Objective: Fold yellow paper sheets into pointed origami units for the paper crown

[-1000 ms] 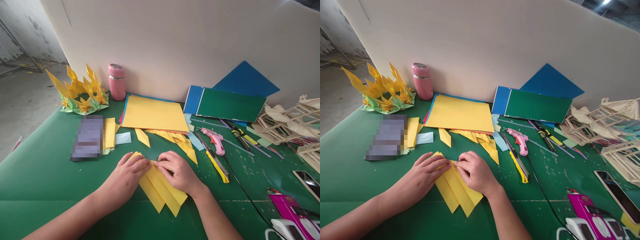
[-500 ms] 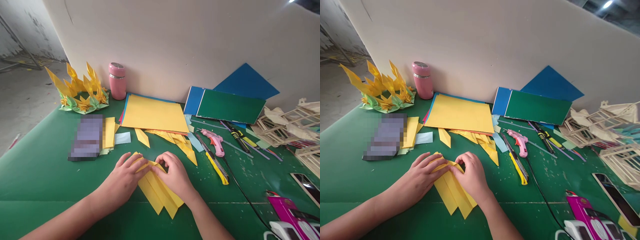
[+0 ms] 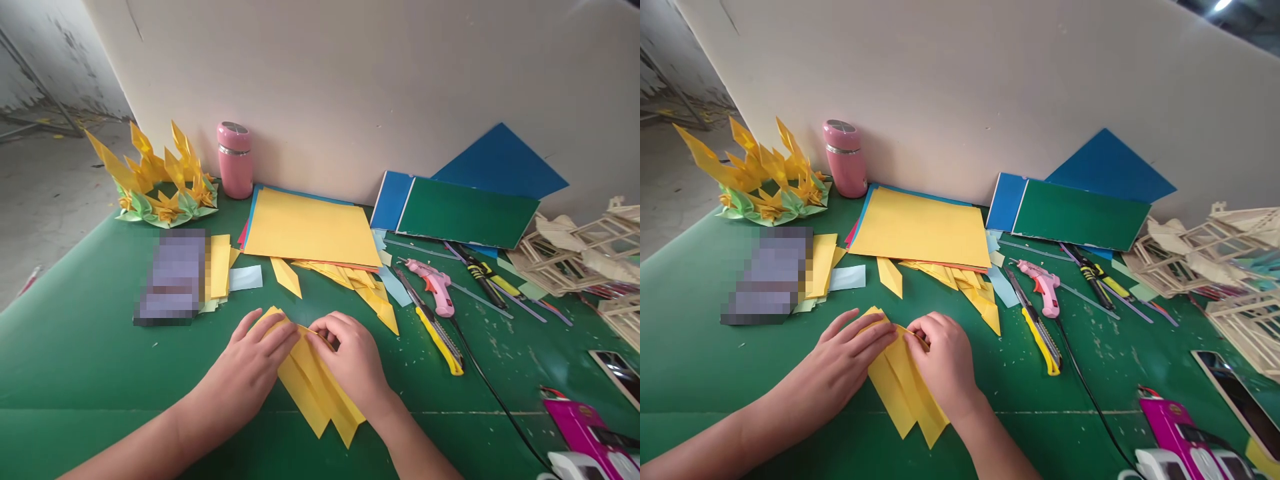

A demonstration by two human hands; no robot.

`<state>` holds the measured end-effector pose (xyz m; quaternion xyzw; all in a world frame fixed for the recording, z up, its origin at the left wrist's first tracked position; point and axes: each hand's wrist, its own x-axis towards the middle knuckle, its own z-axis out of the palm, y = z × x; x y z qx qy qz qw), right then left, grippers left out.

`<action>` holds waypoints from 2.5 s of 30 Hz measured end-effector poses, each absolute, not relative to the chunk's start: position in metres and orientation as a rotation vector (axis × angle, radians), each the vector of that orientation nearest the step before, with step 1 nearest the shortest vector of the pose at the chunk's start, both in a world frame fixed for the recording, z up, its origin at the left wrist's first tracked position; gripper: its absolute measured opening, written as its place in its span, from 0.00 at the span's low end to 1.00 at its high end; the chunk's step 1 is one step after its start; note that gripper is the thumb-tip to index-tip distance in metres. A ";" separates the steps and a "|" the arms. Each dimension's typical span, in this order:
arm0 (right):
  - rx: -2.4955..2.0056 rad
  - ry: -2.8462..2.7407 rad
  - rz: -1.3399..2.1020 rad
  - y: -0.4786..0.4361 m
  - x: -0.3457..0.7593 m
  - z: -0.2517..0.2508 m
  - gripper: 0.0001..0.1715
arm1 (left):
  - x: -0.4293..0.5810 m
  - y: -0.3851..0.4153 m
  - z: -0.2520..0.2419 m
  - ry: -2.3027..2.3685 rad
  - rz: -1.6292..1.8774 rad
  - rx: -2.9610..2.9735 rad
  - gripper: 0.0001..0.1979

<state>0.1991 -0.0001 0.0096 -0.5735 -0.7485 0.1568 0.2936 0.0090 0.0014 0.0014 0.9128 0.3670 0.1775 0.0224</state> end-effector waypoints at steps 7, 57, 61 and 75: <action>-1.413 -2.157 0.043 -0.007 0.197 0.010 0.14 | 0.009 0.000 -0.002 1.141 0.594 2.800 0.23; -1.164 -2.357 0.075 -0.002 0.206 0.008 0.19 | 0.009 0.004 -0.001 1.149 0.716 2.793 0.21; -1.165 -2.357 0.073 -0.002 0.206 0.008 0.19 | 0.010 0.005 0.000 1.155 0.706 2.811 0.21; -1.149 -2.387 0.130 -0.001 0.208 0.008 0.19 | 0.011 0.004 0.005 1.161 0.639 2.730 0.23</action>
